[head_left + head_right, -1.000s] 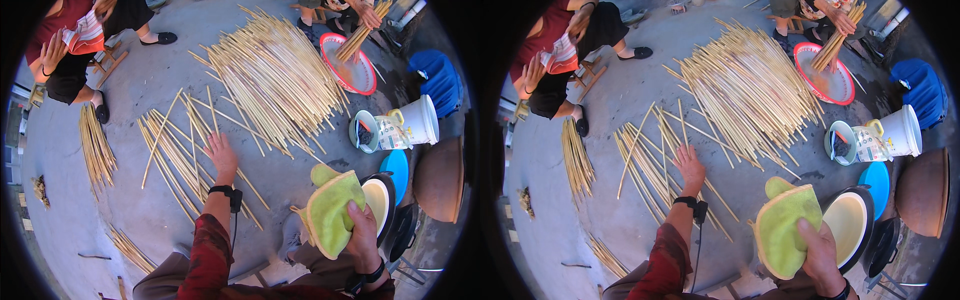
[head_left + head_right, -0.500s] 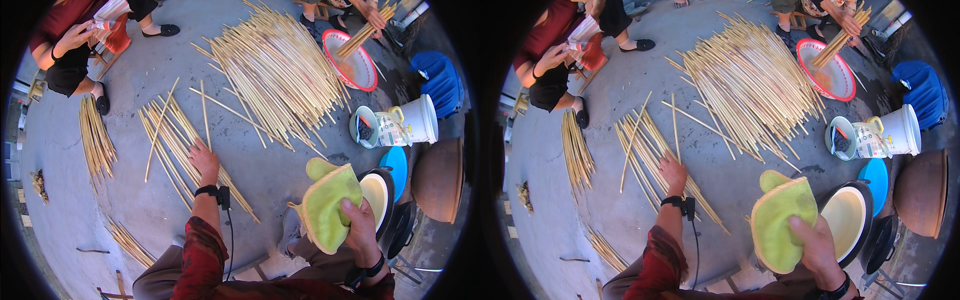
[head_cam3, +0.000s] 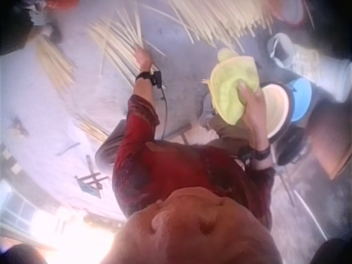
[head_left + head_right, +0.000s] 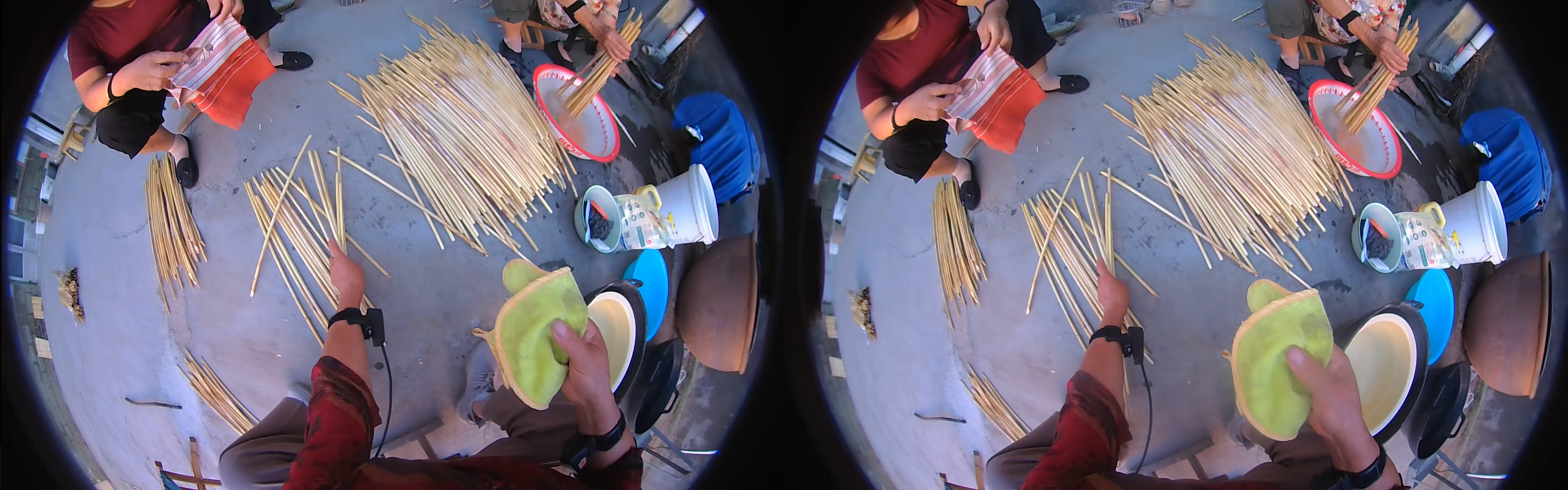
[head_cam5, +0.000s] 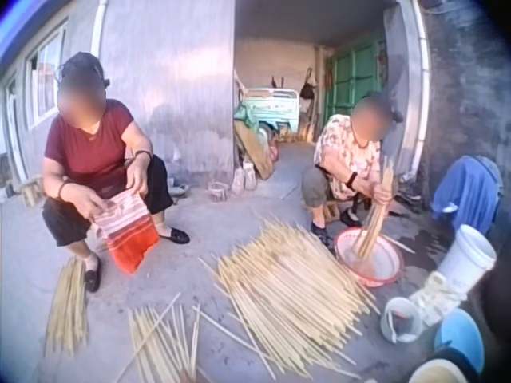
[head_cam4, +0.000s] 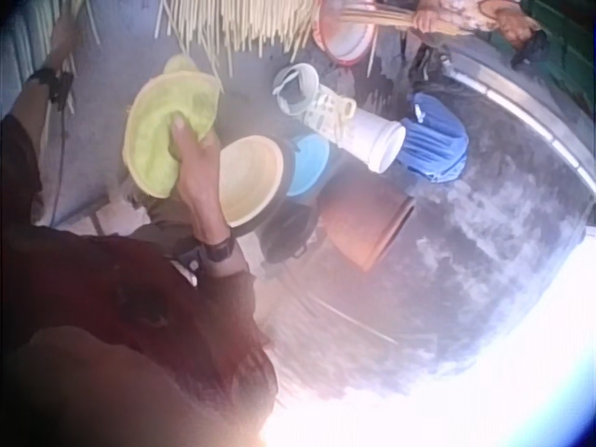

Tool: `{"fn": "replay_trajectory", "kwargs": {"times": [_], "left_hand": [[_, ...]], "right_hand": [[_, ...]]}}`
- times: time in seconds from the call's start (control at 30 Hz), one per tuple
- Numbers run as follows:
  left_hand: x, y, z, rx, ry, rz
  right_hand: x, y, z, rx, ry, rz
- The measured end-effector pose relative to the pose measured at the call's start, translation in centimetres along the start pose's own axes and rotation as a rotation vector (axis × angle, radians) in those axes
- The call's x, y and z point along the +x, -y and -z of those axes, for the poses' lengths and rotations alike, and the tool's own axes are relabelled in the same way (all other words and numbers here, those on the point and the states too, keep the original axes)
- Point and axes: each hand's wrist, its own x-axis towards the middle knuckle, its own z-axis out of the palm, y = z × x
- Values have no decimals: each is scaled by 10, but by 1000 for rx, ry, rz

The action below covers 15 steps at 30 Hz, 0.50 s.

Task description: The person wipes a bundle of thin wooden sticks with a green cloth while sitting in a workspace with others who are sorting similar items.

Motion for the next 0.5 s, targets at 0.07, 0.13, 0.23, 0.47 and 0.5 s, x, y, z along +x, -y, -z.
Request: {"fn": "replay_trajectory", "kwargs": {"times": [0.07, 0.13, 0.23, 0.47, 0.5], "left_hand": [[-4, 5, 7, -32, -43, -53], [-10, 9, 16, -97, -62, -56], [-16, 24, 28, -227, -45, -53], [-57, -2, 97, -718, 49, -43], [-63, -8, 105, -839, 172, -63]], "right_hand": [[-2, 1, -2, -4, 5, 4], [-4, 0, -4, -7, 11, 8], [-5, -4, -7, -60, -5, 19], [4, -13, -20, -63, 186, 38], [8, -17, -21, -30, 202, 26]]}}
